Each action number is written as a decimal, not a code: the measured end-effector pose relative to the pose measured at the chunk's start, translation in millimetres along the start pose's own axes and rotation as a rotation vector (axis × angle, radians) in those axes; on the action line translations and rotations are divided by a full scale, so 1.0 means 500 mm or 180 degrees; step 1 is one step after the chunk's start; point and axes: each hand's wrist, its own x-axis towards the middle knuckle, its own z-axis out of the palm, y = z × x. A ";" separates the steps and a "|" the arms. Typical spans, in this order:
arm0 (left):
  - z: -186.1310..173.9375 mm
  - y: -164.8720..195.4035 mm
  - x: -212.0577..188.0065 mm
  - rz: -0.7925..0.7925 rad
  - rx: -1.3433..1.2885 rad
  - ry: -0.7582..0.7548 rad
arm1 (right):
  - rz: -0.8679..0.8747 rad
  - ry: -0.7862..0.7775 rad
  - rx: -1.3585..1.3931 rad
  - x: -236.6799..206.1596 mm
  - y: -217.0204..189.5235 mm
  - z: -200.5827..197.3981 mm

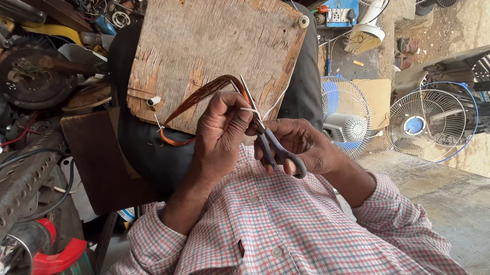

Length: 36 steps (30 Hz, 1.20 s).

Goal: The person sits with a wooden board on their lap and folds and aligns strips of orange enameled copper wire by hand, trimming them with scissors. They then take a motor stator and press the copper wire strips into the stator slots, working around the winding.

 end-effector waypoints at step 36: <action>0.004 0.083 -0.003 0.1053 0.1939 -0.0132 | -0.0001 0.0086 -0.0680 -0.001 0.024 0.008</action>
